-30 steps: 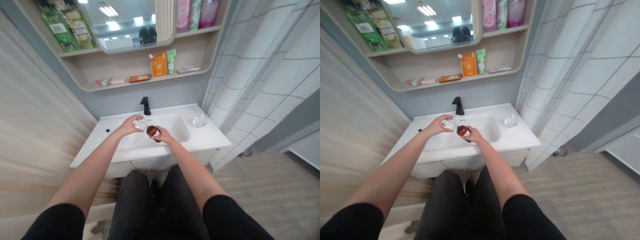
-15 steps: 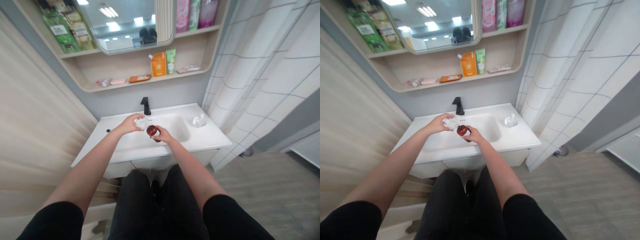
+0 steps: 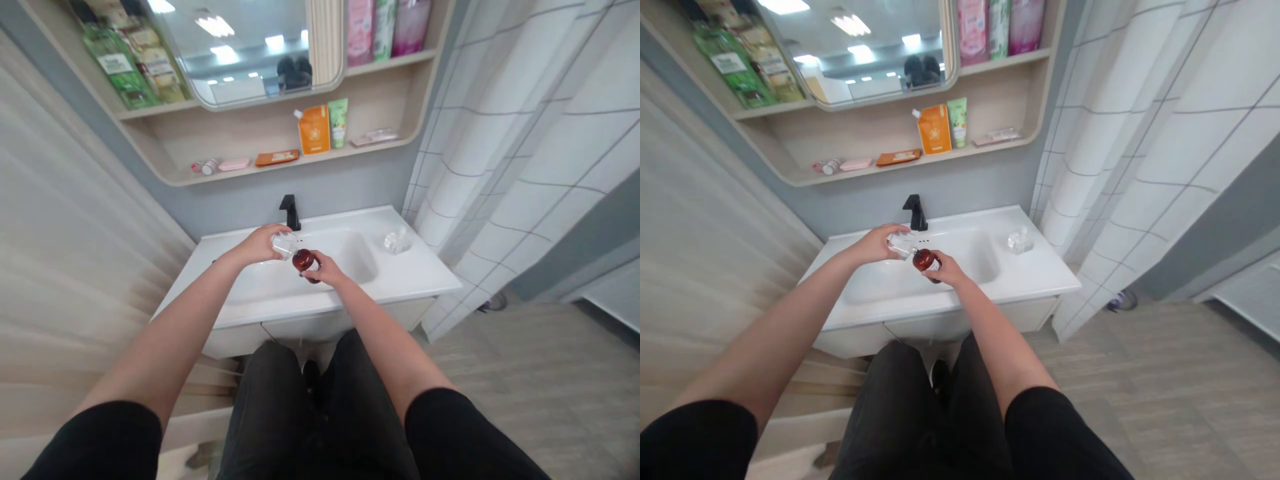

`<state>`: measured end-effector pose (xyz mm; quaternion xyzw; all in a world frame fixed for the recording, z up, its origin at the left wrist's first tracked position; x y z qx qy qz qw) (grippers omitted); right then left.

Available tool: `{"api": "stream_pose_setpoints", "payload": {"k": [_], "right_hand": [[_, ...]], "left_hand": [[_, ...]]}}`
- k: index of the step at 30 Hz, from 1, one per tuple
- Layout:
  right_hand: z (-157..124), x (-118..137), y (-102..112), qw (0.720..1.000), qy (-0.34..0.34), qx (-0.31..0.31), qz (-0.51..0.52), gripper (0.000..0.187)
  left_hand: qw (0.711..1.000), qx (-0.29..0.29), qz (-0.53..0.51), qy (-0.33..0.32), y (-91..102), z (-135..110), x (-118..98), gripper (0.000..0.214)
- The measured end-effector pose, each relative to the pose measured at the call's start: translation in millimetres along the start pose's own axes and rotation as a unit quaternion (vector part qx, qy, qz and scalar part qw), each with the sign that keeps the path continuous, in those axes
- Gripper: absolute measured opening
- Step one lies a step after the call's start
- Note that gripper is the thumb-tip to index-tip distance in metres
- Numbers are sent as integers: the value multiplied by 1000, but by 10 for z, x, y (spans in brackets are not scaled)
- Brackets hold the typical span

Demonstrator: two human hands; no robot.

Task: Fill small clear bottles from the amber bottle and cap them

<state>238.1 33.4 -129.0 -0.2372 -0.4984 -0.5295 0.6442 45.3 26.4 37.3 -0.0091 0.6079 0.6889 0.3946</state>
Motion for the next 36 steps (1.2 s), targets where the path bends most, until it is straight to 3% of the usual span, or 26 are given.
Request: {"api": "stream_pose_setpoints", "payload": {"k": [12,21,36], "right_hand": [[-3,32,14,1000,10,-10,6,71],[9,66,24,998,37,-27,33,76],[38,-42,52,998,42,-44,24,78]], "left_hand": [[997,33,59,-27,22,134,-63,79],[981,102,157,-57,51,224,-349,78],[959,150,228,-77,17,398,-602,79]]}}
Point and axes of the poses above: each hand's wrist, its own z-axis towards the middle knuckle, its own y-axis out of the back of the hand, x = y × z, the point moved 7 cm from there along z, towards the middle knuckle, and after that the axes turned 1 degree about x, right-handed, at the moved point
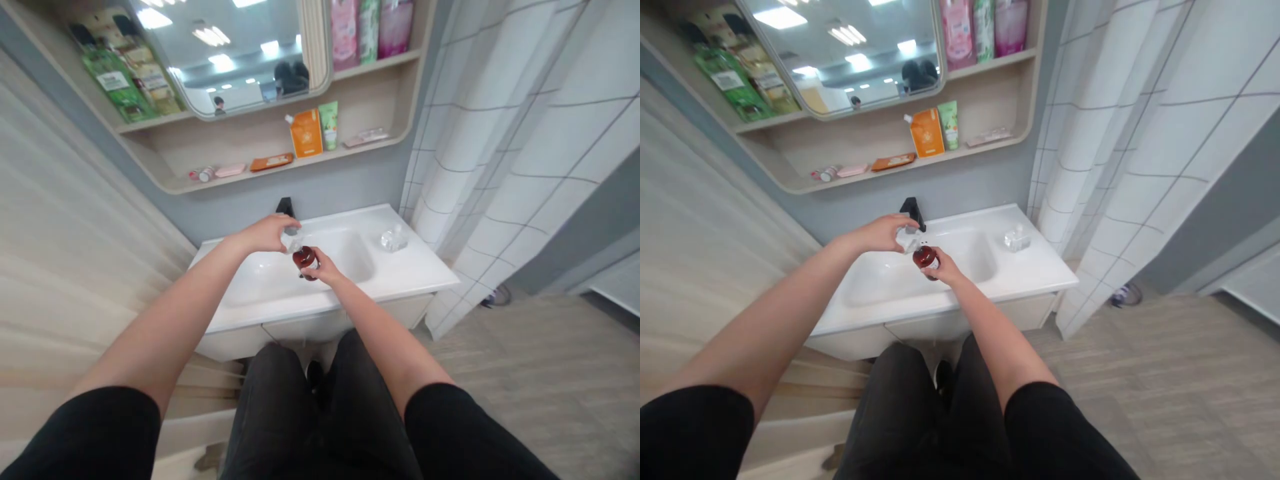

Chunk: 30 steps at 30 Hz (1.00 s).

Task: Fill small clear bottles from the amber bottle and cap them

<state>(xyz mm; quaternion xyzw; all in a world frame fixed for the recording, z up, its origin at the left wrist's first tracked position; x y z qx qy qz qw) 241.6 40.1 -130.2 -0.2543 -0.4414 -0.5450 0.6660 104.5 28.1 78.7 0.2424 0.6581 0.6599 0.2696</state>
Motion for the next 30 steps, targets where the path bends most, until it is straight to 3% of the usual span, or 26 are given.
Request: {"api": "stream_pose_setpoints", "payload": {"k": [30], "right_hand": [[-19,63,1,1000,1,-12,28,83]], "left_hand": [[995,69,68,-23,181,174,-308,79]]}}
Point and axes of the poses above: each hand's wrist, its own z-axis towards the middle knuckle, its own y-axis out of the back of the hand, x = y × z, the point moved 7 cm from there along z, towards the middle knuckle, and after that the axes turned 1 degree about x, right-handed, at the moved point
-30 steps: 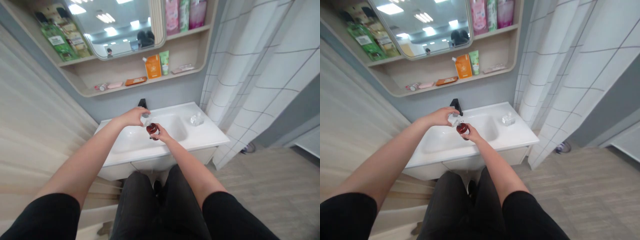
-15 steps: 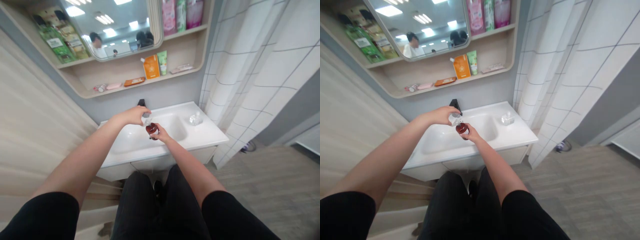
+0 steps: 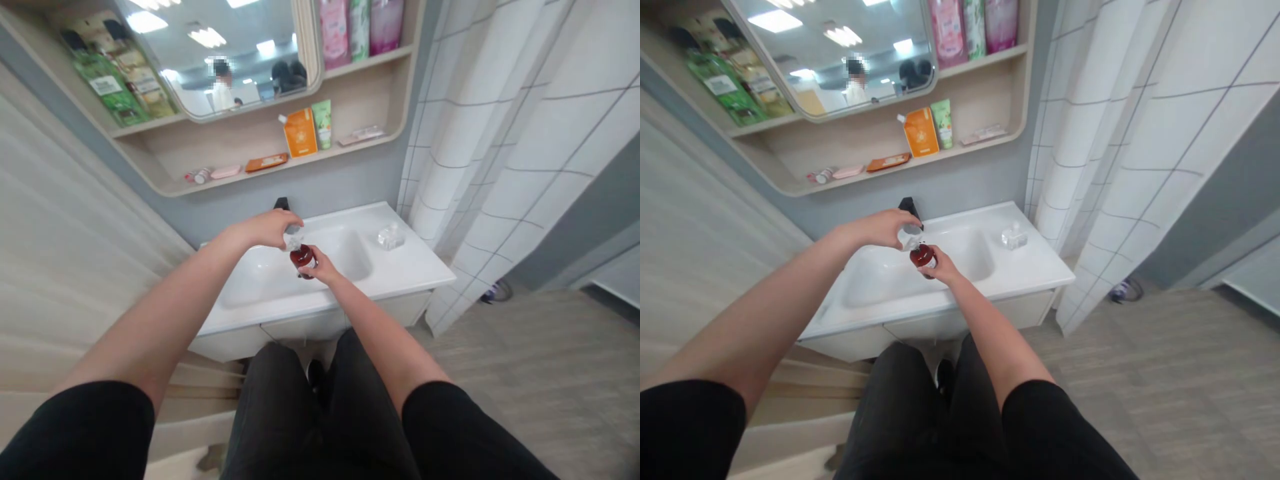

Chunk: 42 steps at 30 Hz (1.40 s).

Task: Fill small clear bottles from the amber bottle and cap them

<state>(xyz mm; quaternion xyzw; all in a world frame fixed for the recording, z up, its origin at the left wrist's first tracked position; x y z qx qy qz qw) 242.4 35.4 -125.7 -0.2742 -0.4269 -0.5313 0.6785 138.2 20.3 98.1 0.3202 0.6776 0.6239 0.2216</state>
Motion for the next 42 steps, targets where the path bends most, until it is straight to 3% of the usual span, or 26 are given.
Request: {"api": "stream_pose_setpoints", "payload": {"k": [42], "right_hand": [[-11,-13,11,1000,1,-3,-12,83]], "left_hand": [[999,10,20,-27,56,85,-134,73]]}}
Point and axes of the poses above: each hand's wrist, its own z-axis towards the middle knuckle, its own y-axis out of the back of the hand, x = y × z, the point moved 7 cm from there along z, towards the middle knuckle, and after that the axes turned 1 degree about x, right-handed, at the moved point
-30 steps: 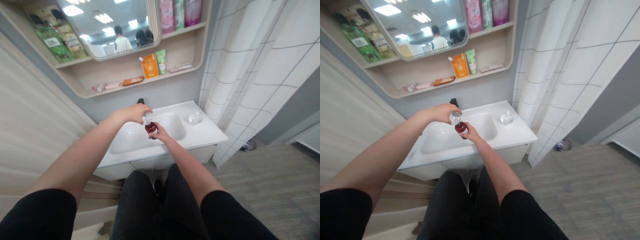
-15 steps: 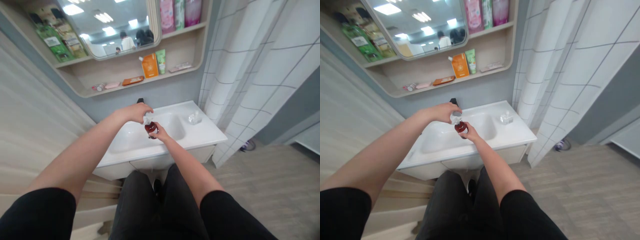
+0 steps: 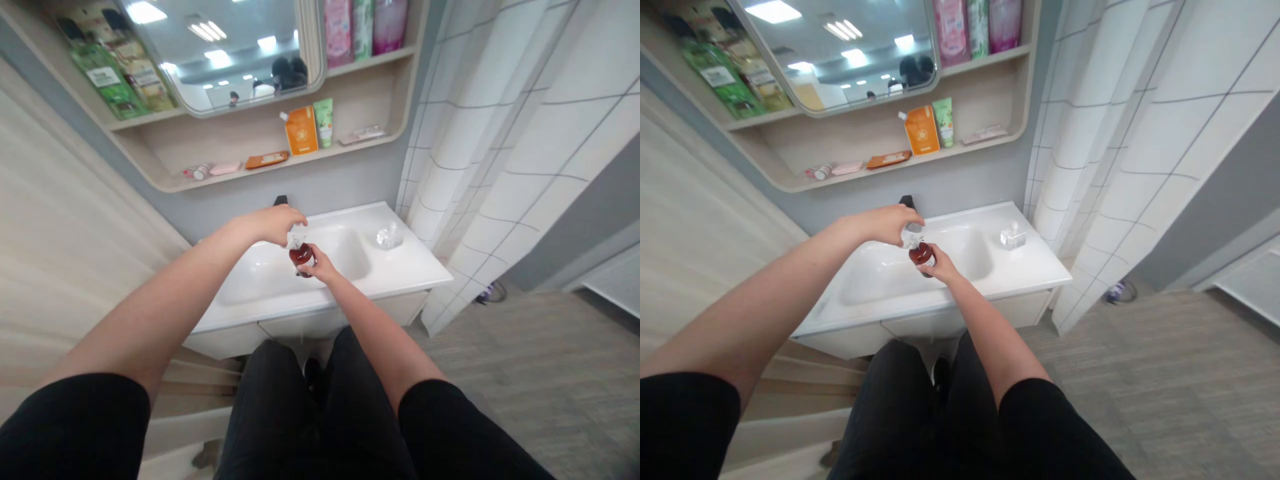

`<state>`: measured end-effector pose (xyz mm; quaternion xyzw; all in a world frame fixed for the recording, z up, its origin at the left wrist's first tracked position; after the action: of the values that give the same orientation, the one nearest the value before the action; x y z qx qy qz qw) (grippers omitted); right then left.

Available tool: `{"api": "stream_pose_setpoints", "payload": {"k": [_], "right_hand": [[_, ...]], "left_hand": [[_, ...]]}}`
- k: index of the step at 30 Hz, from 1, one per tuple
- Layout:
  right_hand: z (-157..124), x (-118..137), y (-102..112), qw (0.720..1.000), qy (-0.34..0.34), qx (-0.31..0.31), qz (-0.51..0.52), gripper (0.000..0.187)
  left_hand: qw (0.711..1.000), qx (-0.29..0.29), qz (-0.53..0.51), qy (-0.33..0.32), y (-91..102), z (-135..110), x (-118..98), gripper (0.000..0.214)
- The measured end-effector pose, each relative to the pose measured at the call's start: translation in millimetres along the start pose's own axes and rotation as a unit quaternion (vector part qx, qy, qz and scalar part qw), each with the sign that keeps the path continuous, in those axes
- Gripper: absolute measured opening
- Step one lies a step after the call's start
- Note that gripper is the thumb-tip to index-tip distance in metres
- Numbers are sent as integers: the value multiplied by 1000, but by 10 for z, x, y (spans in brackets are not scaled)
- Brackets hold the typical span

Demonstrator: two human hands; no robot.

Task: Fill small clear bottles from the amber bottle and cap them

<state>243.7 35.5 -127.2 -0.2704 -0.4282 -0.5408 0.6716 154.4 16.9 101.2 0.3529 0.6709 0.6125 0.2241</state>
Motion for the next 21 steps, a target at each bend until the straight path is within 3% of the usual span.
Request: {"api": "stream_pose_setpoints", "payload": {"k": [7,12,16,21], "right_hand": [[-9,25,5,1000,-1,-3,0,82],[-6,25,-2,1000,0,1,-2,81],[1,29,-6,1000,2,5,-1,82],[5,14,-12,1000,-7,16,-11,81]], "left_hand": [[1000,4,-7,7,5,-22,9,75],[998,-9,-61,26,-53,-79,190,80],[982,-40,-177,60,-219,-187,440,81],[925,-118,-343,109,-602,-401,681,81]]}}
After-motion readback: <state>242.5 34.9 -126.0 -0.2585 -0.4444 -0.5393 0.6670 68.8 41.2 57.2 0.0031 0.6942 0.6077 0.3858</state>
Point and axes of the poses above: each hand's wrist, its own z-axis towards the middle knuckle, its own y-axis out of the back of the hand, x = y × z, the point moved 7 cm from there along z, towards the middle knuckle, and after that the axes turned 1 degree about x, right-handed, at the moved point
